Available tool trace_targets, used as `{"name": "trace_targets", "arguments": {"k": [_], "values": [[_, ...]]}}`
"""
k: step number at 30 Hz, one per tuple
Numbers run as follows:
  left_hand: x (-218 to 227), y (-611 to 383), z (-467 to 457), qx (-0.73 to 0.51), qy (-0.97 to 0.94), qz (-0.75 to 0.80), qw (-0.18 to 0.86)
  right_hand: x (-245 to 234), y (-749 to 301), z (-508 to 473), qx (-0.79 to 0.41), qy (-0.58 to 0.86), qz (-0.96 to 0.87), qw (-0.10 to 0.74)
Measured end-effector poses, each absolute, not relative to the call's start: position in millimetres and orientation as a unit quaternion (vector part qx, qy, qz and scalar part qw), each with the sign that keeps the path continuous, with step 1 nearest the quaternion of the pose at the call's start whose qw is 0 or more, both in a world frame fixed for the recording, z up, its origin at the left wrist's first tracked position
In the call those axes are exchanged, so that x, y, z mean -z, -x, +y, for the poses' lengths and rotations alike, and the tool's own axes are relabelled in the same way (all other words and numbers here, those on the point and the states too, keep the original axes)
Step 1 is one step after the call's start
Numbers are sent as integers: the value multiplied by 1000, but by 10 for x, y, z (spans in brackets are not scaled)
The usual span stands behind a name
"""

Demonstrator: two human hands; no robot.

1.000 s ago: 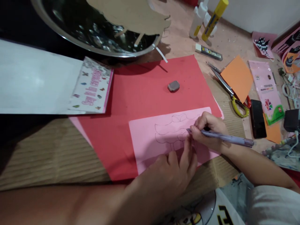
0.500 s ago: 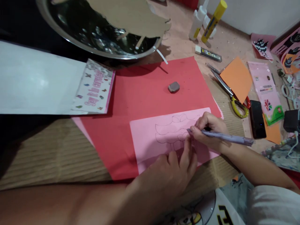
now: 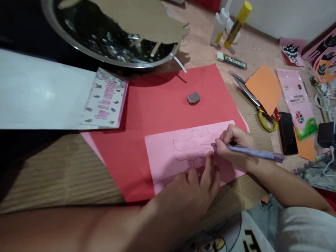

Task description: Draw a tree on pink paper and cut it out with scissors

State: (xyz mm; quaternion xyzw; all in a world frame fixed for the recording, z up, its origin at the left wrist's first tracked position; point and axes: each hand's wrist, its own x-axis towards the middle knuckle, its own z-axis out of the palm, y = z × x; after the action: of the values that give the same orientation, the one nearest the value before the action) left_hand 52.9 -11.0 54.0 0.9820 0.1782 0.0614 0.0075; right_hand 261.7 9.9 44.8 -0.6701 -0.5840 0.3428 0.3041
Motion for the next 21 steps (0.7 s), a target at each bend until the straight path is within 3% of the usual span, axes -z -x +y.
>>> {"name": "trace_targets", "arguments": {"k": [14,21], "values": [[-574,-532,-94,-52,-982,181,11,-519,-2600,124,-349,669,-594,278],[-555,-546,-100,-59,-980,189,-2,-418,-2631,73,-323,676,-581,318]]}}
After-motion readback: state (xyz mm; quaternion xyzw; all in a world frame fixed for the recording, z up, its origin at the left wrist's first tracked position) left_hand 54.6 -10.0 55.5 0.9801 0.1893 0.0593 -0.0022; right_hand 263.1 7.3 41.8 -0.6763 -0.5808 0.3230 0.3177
